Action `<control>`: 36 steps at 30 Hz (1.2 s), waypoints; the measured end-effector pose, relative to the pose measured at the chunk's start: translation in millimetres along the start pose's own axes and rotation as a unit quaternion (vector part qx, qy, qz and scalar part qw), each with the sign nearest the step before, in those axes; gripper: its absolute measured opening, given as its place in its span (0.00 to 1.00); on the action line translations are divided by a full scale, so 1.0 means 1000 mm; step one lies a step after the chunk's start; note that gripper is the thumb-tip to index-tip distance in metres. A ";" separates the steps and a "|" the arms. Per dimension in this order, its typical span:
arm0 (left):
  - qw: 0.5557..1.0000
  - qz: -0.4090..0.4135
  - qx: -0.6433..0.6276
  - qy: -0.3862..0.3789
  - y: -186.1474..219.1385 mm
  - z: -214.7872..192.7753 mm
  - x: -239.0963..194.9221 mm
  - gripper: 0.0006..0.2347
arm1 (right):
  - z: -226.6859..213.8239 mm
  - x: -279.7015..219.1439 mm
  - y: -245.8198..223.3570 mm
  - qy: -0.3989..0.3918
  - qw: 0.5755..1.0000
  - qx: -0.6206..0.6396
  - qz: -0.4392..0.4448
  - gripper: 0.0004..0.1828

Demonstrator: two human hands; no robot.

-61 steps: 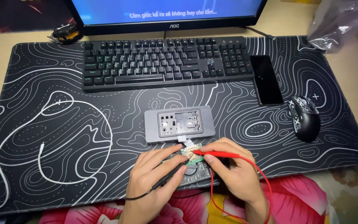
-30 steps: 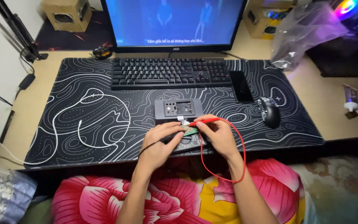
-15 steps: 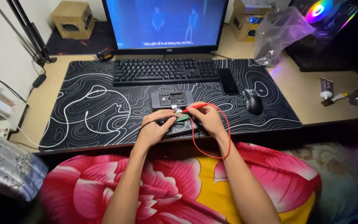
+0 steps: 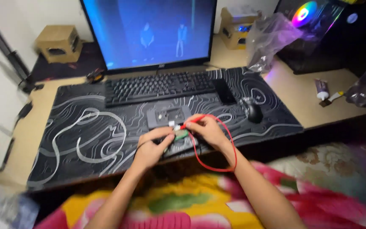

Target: The person uses a multimeter to test a small circuit board connected to a disassembled electronic device. They hold the red and black probes against various points on the board while the device remains on the desk.

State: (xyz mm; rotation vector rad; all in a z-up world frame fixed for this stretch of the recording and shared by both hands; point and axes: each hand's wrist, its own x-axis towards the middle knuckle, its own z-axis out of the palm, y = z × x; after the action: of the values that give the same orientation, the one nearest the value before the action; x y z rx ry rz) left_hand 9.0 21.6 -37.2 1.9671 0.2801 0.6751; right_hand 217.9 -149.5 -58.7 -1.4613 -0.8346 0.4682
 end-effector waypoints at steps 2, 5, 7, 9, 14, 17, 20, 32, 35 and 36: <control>1.000 0.001 -0.011 0.002 0.006 0.002 0.002 0.06 | -0.005 -0.002 -0.006 -0.002 1.000 -0.012 0.015 0.05; 1.000 -0.001 -0.009 -0.006 0.014 -0.003 0.004 0.07 | -0.006 -0.002 -0.024 -0.036 0.999 -0.005 0.035 0.04; 0.999 -0.009 -0.001 -0.033 0.013 -0.004 -0.002 0.09 | -0.004 -0.009 -0.032 -0.055 0.997 0.015 0.052 0.05; 0.999 0.051 0.016 -0.006 0.008 -0.002 -0.003 0.07 | -0.004 -0.008 -0.042 -0.061 0.996 -0.018 0.059 0.05; 0.998 0.062 0.022 0.019 0.011 0.004 -0.004 0.06 | -0.004 -0.009 -0.041 -0.048 0.996 -0.057 0.052 0.06; 0.999 0.029 0.036 -0.005 0.013 0.001 -0.003 0.07 | 0.000 -0.017 -0.038 -0.016 0.996 -0.053 0.071 0.06; 0.999 -0.002 0.032 -0.026 0.013 0.000 -0.005 0.08 | 0.001 -0.022 -0.037 0.014 0.996 -0.056 0.069 0.05; 0.999 0.017 0.031 -0.020 0.015 0.000 -0.005 0.08 | -0.002 -0.022 -0.040 0.002 0.996 -0.060 0.061 0.07; 0.999 0.010 0.036 -0.022 0.017 -0.001 -0.005 0.08 | -0.001 -0.021 -0.044 0.001 0.996 -0.059 0.064 0.07; 0.999 0.008 0.041 -0.022 0.016 0.000 -0.005 0.08 | -0.001 -0.021 -0.045 -0.008 0.995 -0.064 0.070 0.08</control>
State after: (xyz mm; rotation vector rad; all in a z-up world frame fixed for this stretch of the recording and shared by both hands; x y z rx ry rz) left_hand 3.2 11.9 -25.2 2.0605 0.2698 0.6382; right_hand 195.9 -169.7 -19.0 -1.6430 -0.7892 0.5405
